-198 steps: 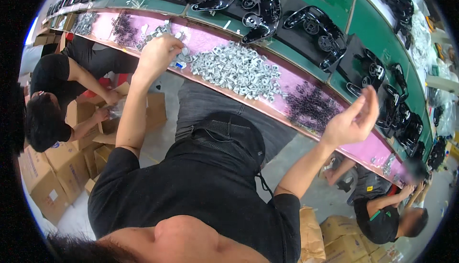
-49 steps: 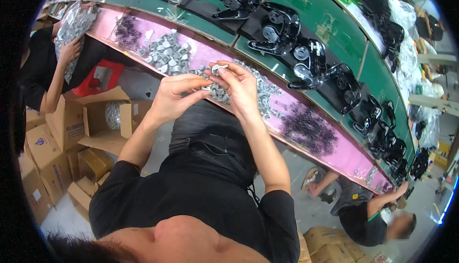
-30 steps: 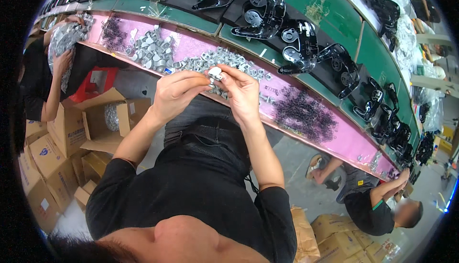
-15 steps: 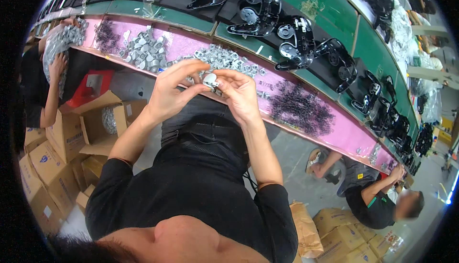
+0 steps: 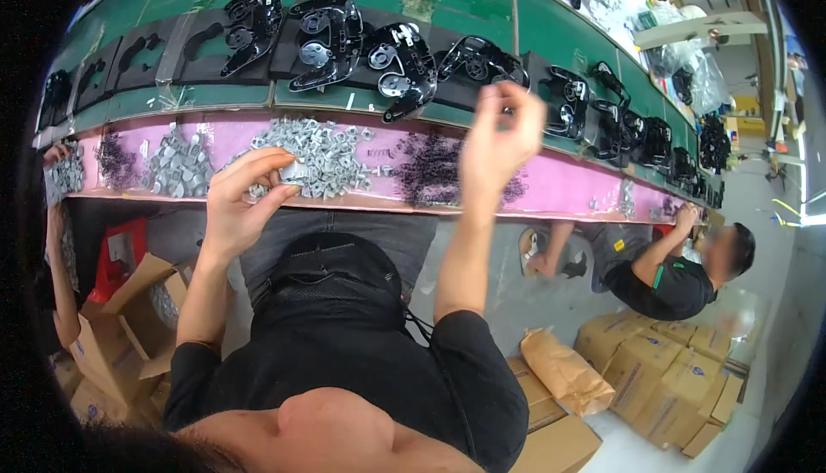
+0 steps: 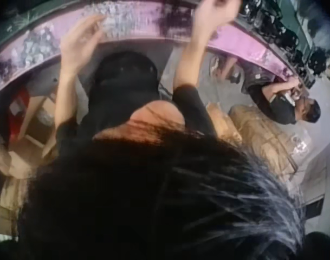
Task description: Assembling buttons and internal components into game controller shells on a factory assembly line.
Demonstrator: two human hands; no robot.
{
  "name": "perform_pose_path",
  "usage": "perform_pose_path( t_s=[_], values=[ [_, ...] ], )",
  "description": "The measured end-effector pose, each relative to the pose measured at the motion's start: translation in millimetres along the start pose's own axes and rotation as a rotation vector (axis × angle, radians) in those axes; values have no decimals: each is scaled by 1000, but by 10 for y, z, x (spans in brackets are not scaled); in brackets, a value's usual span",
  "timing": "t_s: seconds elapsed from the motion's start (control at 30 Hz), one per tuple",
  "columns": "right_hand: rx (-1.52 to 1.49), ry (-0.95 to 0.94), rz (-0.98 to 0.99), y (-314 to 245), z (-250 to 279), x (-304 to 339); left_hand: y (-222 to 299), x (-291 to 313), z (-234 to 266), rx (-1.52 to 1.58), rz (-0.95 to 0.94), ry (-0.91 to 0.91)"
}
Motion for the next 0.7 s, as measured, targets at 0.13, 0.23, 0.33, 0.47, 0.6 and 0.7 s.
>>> perform_pose_path(
  t_s=[0.13, 0.23, 0.33, 0.47, 0.6, 0.7],
  values=[
    [556, -230, -180, 860, 78, -573, -16, 31, -62, 45, 53, -35],
    [416, -378, -287, 1144, 2, -727, -32, 48, -58, 47, 24, -24],
    [221, -319, -178, 1385, 42, -736, -23, 38, -42, 49, 52, -9],
    [-343, -16, -311, 1216, 182, -627, -46, 64, 48, 37, 80, 10],
    [-656, -10, -417, 574, 489, -404, -70, 26, 212, 65, 79, 76],
    [-754, -271, -525, 121, 320, -118, 22, -64, 278, 23, 58, 101]
  ],
)
Point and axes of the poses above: each hand's wrist, its own x-axis away from the middle knuckle, its own z-axis out of the back of the hand, y = z × x, the point moved 4 cm from there along -x, towards the middle knuckle, and after that the axes turned 5 degrees about -y, right-handed, at the moved point
